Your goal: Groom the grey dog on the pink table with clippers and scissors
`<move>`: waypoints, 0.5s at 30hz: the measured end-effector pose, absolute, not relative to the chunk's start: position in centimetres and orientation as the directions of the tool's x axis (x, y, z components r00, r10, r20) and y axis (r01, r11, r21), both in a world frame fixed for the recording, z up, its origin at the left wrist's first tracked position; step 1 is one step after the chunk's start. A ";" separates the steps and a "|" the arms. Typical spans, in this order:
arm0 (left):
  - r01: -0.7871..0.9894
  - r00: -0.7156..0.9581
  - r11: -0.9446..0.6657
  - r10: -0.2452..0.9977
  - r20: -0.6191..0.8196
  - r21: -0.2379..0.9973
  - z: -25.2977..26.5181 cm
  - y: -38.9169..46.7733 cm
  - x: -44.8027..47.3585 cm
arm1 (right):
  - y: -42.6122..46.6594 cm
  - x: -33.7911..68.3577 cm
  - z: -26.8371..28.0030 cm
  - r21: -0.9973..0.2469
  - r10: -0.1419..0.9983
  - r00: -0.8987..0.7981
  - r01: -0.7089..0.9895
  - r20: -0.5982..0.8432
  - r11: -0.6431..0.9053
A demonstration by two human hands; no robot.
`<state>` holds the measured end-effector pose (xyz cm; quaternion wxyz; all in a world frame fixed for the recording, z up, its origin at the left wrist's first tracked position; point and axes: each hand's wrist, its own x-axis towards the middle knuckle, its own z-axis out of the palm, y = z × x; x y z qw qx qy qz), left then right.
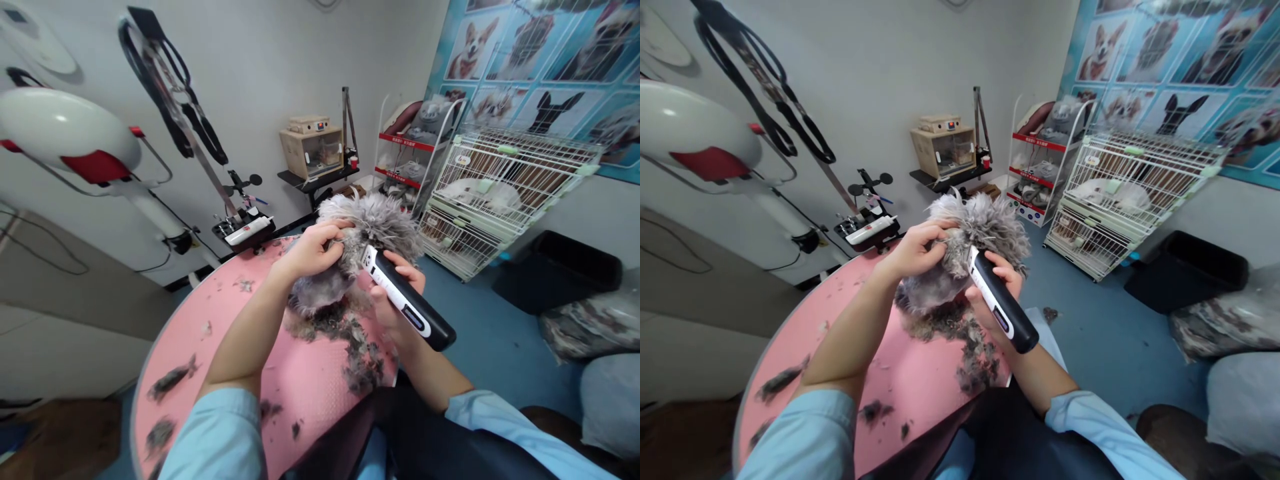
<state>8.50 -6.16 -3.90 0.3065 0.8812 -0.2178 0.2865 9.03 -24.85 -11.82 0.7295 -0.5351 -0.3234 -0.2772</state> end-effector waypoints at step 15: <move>-0.586 0.715 -0.722 -0.247 0.654 0.368 -3.9 -6.3 8.1 | -24.3 10.0 -11.0 -0.614 -0.019 0.647 0.731 0.762 0.297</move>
